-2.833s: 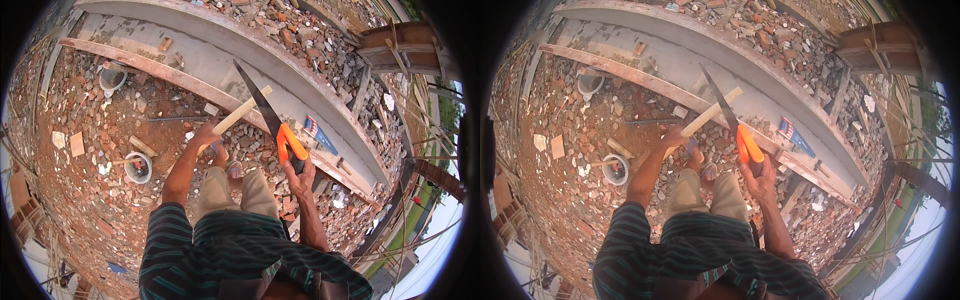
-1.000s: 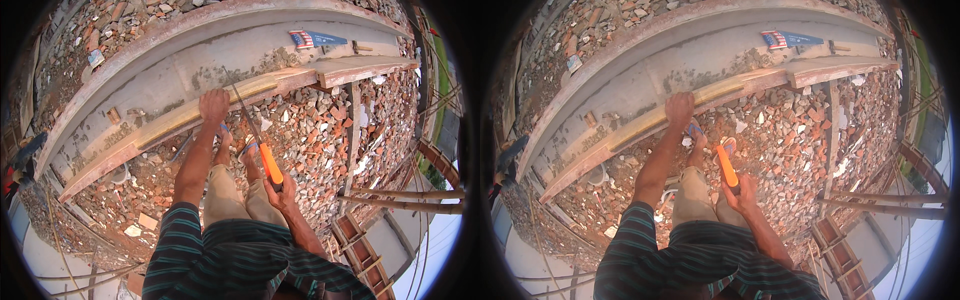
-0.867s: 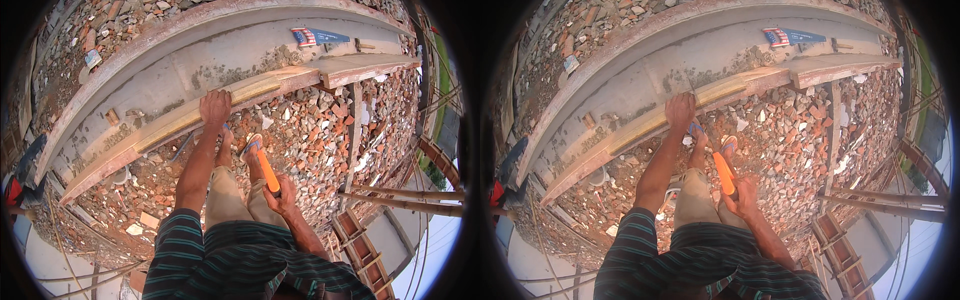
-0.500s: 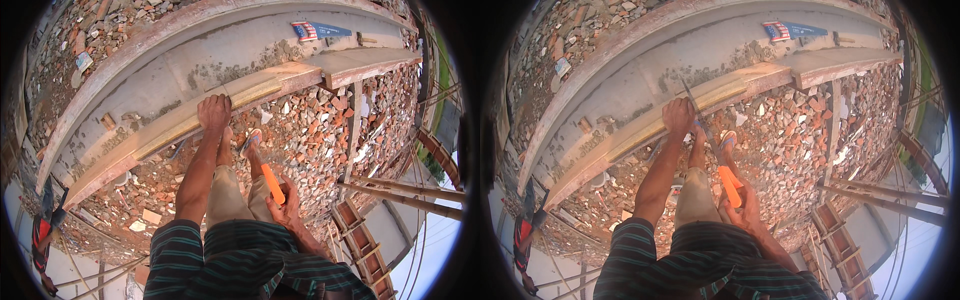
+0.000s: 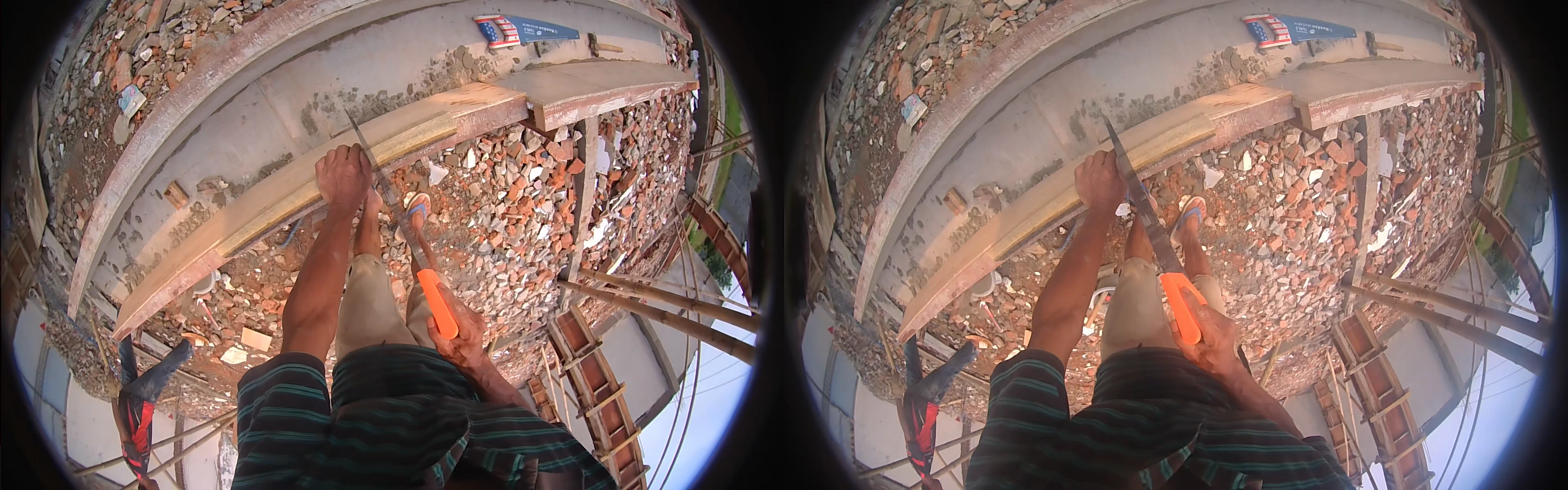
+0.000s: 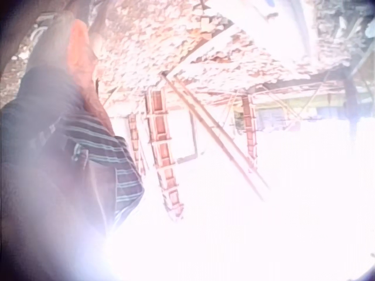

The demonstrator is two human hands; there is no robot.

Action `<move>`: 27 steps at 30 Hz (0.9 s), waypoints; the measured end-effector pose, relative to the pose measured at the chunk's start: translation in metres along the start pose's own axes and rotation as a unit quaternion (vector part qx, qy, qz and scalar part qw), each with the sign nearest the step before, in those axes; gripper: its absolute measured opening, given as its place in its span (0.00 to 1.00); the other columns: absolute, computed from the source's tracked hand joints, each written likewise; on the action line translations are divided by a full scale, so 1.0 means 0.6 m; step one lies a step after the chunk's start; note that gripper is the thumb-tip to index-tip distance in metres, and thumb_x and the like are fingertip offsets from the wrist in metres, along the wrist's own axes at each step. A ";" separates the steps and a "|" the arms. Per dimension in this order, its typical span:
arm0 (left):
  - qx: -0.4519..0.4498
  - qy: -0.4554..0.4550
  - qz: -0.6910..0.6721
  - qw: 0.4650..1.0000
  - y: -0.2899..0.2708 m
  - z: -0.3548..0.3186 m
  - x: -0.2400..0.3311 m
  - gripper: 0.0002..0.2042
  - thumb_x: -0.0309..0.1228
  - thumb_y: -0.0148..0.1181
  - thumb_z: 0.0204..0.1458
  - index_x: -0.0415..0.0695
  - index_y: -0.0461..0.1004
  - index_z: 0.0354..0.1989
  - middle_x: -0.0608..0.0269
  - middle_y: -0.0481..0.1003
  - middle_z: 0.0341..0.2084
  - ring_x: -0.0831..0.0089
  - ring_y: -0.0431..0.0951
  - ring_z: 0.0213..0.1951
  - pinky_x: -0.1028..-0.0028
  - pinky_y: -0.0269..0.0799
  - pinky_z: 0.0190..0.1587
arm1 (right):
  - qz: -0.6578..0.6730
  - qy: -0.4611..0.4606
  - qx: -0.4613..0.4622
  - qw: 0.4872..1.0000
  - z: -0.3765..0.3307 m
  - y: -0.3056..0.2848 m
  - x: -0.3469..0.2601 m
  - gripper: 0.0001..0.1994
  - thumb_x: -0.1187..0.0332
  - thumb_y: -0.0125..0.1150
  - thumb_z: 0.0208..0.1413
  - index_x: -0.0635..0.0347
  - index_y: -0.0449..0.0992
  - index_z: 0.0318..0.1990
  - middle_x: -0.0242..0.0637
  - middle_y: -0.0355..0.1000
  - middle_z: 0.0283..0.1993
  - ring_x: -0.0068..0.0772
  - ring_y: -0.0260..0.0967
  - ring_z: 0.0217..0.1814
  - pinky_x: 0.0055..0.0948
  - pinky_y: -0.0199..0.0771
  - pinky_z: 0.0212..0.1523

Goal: The person cuts a wooden plank with a hand saw and then uses a hammer to drive nails into the plank, securing it to a curved concrete structure. The person repeats this process with another plank, adjusting the wood and hammering nails to assemble the formwork.

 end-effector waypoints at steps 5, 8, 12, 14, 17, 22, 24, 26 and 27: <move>0.013 -0.011 0.022 1.000 0.001 -0.004 0.002 0.06 0.36 0.58 0.53 0.52 0.79 0.34 0.70 0.74 0.28 0.68 0.74 0.37 0.65 0.64 0.43 | 0.025 0.025 -0.003 0.999 0.004 -0.026 0.000 0.28 0.74 0.67 0.49 0.66 0.71 0.60 0.45 0.78 0.36 0.38 0.78 0.32 0.30 0.78 0.33; 0.002 -0.008 0.022 1.000 -0.001 0.007 0.004 0.06 0.36 0.58 0.53 0.52 0.80 0.34 0.70 0.75 0.29 0.68 0.75 0.38 0.64 0.65 0.43 | 0.024 0.068 -0.012 0.997 0.004 -0.030 -0.005 0.26 0.74 0.66 0.50 0.67 0.71 0.59 0.49 0.78 0.41 0.39 0.79 0.33 0.31 0.79 0.35; 0.010 -0.019 0.013 1.000 0.001 -0.011 0.004 0.09 0.38 0.54 0.56 0.52 0.80 0.35 0.70 0.76 0.31 0.67 0.75 0.38 0.63 0.65 0.43 | -0.016 -0.013 0.063 0.998 -0.020 -0.057 0.004 0.26 0.75 0.66 0.50 0.68 0.72 0.59 0.54 0.77 0.48 0.40 0.81 0.40 0.31 0.80 0.38; 0.012 -0.010 0.026 1.000 0.005 -0.006 0.004 0.11 0.40 0.52 0.58 0.52 0.80 0.35 0.70 0.77 0.31 0.67 0.75 0.38 0.63 0.65 0.43 | -0.009 -0.018 0.101 0.995 -0.003 -0.048 0.012 0.25 0.75 0.65 0.51 0.68 0.71 0.59 0.55 0.75 0.52 0.42 0.80 0.46 0.32 0.81 0.42; 0.025 -0.011 0.032 0.999 0.004 -0.006 0.003 0.11 0.40 0.53 0.57 0.52 0.80 0.34 0.70 0.77 0.30 0.67 0.75 0.37 0.63 0.65 0.42 | 0.018 0.026 0.086 0.996 0.052 -0.014 0.012 0.25 0.76 0.65 0.51 0.67 0.71 0.59 0.54 0.74 0.55 0.45 0.78 0.52 0.33 0.80 0.46; 0.054 -0.005 0.030 0.998 0.009 -0.005 0.001 0.08 0.39 0.56 0.55 0.53 0.79 0.30 0.72 0.75 0.27 0.69 0.74 0.35 0.65 0.65 0.42 | 0.090 0.049 0.073 0.992 0.094 0.055 0.053 0.25 0.78 0.65 0.50 0.65 0.72 0.59 0.52 0.72 0.58 0.51 0.69 0.63 0.37 0.76 0.54; 0.057 -0.005 0.026 0.998 0.004 -0.003 0.003 0.07 0.38 0.57 0.54 0.53 0.79 0.30 0.72 0.74 0.26 0.69 0.74 0.34 0.66 0.64 0.41 | 0.091 0.033 0.064 0.993 0.098 0.065 0.054 0.25 0.77 0.66 0.50 0.65 0.72 0.59 0.52 0.73 0.57 0.57 0.64 0.67 0.42 0.69 0.61; 0.056 0.001 0.026 0.998 0.002 -0.004 0.001 0.07 0.38 0.57 0.53 0.53 0.79 0.30 0.71 0.74 0.26 0.68 0.75 0.34 0.66 0.64 0.41 | 0.093 0.038 0.050 0.994 0.100 0.070 0.055 0.25 0.76 0.66 0.50 0.65 0.72 0.58 0.53 0.74 0.55 0.58 0.64 0.67 0.43 0.67 0.63; 0.057 0.004 0.026 0.998 0.001 -0.004 0.002 0.06 0.37 0.57 0.53 0.53 0.79 0.30 0.71 0.74 0.26 0.68 0.75 0.34 0.66 0.64 0.41 | 0.093 0.040 0.046 0.994 0.101 0.072 0.055 0.25 0.76 0.66 0.50 0.64 0.72 0.58 0.53 0.74 0.54 0.58 0.64 0.67 0.44 0.66 0.64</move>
Point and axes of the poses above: each hand's wrist, its own z-axis towards the middle knuckle, its own y-axis out of the palm, x = y × z, the point moved 3 cm from there along z, towards the middle knuckle
